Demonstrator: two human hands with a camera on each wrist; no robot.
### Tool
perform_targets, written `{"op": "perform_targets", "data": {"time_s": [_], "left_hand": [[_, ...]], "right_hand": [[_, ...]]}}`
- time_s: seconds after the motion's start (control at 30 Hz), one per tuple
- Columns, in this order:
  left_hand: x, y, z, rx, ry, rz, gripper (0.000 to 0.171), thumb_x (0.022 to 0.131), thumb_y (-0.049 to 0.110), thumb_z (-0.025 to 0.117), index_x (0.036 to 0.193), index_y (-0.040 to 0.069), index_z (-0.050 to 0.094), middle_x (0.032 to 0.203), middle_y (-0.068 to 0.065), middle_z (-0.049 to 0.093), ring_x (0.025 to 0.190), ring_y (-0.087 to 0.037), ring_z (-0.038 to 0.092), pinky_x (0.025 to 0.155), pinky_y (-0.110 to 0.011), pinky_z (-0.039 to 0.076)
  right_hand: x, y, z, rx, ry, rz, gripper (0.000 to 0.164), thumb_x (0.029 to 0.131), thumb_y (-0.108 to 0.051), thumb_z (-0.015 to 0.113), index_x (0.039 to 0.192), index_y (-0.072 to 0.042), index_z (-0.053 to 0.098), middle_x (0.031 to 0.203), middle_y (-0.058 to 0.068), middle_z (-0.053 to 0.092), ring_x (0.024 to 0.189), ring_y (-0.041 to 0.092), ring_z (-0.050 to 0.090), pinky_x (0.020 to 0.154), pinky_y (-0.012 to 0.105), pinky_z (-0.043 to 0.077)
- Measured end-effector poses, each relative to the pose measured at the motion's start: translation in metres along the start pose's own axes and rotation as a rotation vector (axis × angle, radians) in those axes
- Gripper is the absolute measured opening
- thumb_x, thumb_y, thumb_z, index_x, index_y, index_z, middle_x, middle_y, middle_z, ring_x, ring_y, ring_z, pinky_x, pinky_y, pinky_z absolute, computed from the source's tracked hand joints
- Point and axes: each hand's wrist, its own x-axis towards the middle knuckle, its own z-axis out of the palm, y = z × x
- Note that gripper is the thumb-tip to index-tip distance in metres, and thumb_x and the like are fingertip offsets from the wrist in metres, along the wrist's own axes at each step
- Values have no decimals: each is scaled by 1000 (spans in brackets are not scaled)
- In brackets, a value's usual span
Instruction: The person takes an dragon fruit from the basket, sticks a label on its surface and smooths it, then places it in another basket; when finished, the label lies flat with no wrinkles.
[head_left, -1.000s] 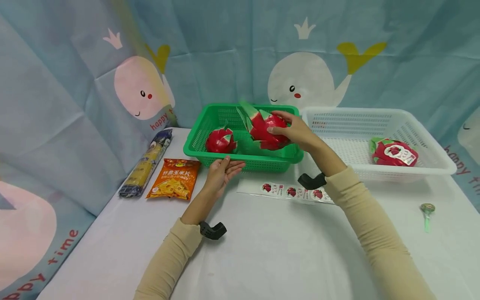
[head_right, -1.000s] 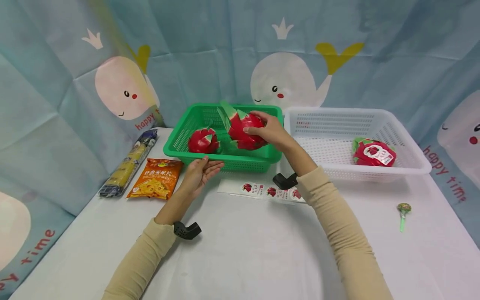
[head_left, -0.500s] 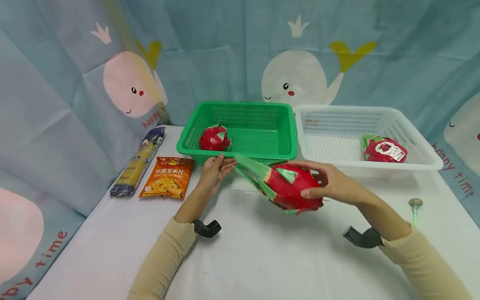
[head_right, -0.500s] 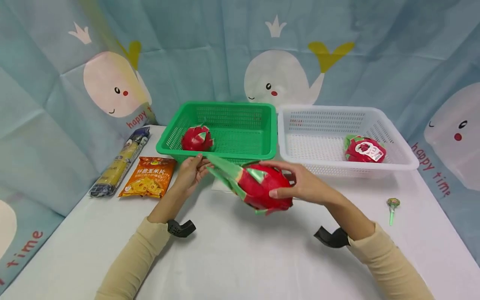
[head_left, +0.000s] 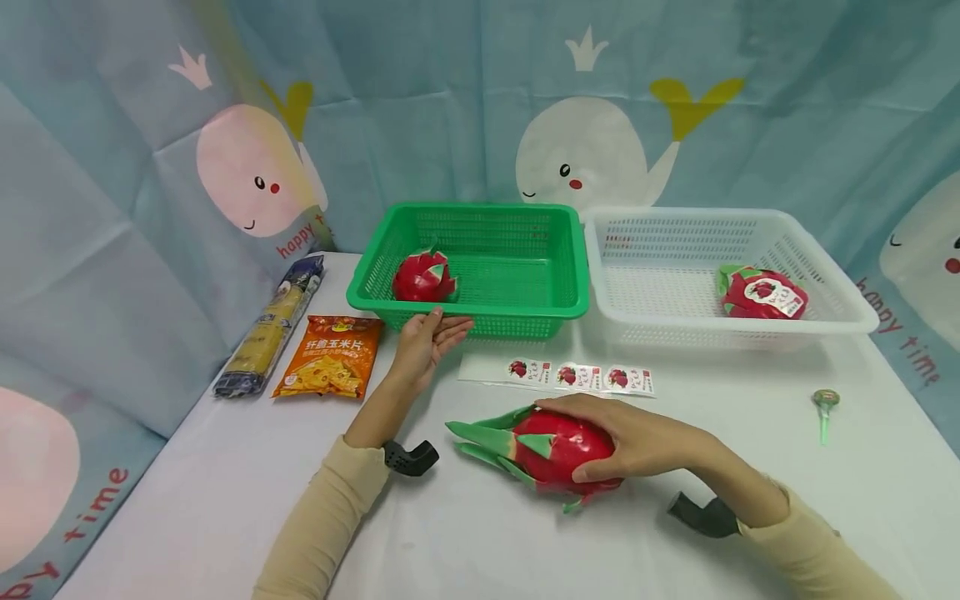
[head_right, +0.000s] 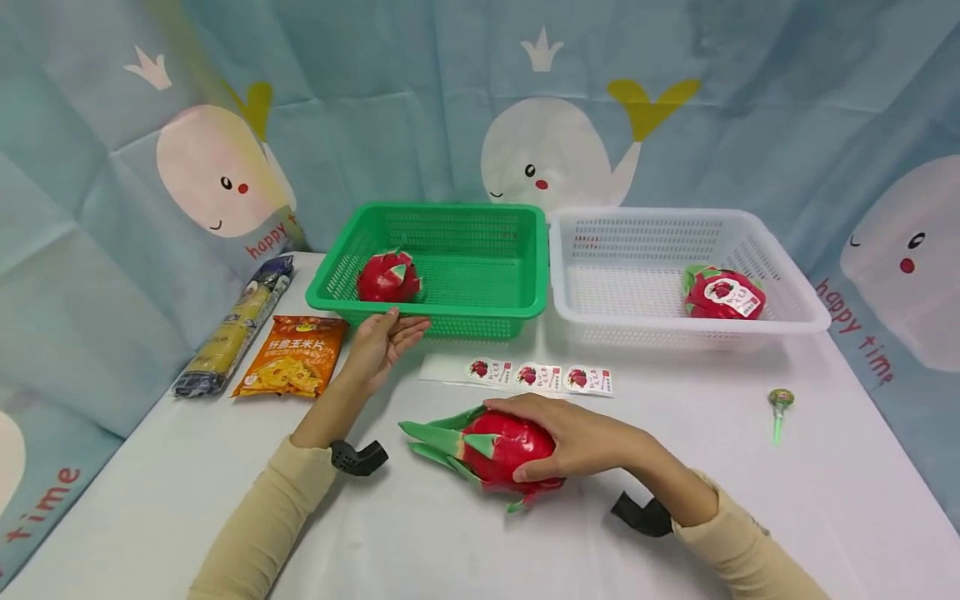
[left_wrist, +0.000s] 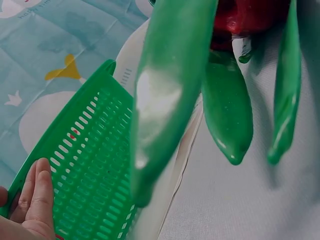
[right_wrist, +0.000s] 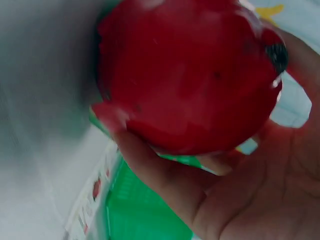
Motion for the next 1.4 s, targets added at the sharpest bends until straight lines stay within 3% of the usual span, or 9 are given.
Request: {"op": "perform_targets", "data": {"time_s": [0.17, 0.27, 0.4, 0.5, 0.63, 0.9, 1.1, 1.3, 1.4], "left_hand": [[0, -1, -1, 8, -15, 2, 18, 100, 22, 36, 100, 4, 36, 94, -6, 68, 89, -13, 68, 80, -22, 53], [0, -1, -1, 2, -9, 6, 17, 100, 21, 36, 99, 4, 36, 93, -6, 68, 88, -13, 68, 80, -22, 53], [1, 1, 0, -5, -3, 7, 16, 100, 21, 36, 99, 4, 36, 93, -7, 68, 88, -14, 68, 79, -22, 53], [1, 1, 0, 0, -4, 1, 16, 100, 21, 36, 99, 5, 37, 94, -7, 68, 88, -14, 68, 79, -22, 53], [0, 2, 0, 2, 2, -4, 16, 100, 21, 37, 98, 5, 37, 94, -6, 68, 89, -14, 68, 80, -22, 53], [0, 2, 4, 5, 2, -2, 16, 100, 21, 36, 99, 5, 37, 92, -5, 69, 88, -13, 68, 78, -22, 53], [0, 4, 2, 3, -10, 15, 17, 100, 22, 37, 97, 5, 38, 92, -6, 70, 88, -15, 69, 80, -24, 53], [1, 2, 1, 8, 10, 2, 17, 99, 21, 41, 98, 4, 41, 90, -5, 71, 86, -14, 69, 79, -23, 53], [2, -3, 3, 74, 49, -17, 18, 96, 17, 48, 103, 1, 47, 86, -2, 71, 83, -10, 69, 79, -21, 53]], "right_hand": [[-2, 7, -11, 28, -6, 45, 78, 82, -40, 65, 146, -27, 23, 144, 1, 35, 124, 24, 41, 83, 30, 51], [-1, 24, -19, 26, 109, 55, 64, 87, -31, 62, 142, -16, 34, 139, 10, 43, 118, 30, 50, 82, 32, 52], [7, 50, -27, -118, 315, 90, 44, 85, -18, 65, 124, 0, 55, 114, 16, 62, 95, 26, 63, 76, 37, 55], [13, 62, -31, -233, 395, 135, 37, 81, -12, 68, 113, 6, 61, 97, 15, 65, 83, 23, 62, 71, 35, 54], [21, 67, -31, -335, 383, 183, 40, 79, -13, 70, 113, 7, 61, 97, 17, 64, 79, 21, 55, 67, 32, 46], [25, 73, -29, -416, 353, 164, 38, 74, -9, 73, 109, 4, 63, 93, 18, 61, 83, 27, 54, 70, 38, 44], [28, 81, -30, -371, 357, 170, 29, 70, -4, 73, 96, 3, 64, 77, 8, 58, 75, 19, 49, 81, 43, 39], [31, 85, -28, -292, 343, 230, 27, 66, -4, 74, 89, -1, 59, 83, 8, 58, 82, 22, 50, 86, 45, 38], [30, 86, -27, -240, 348, 231, 30, 67, -2, 74, 91, -2, 56, 87, 9, 60, 86, 23, 53, 84, 43, 43]]}}
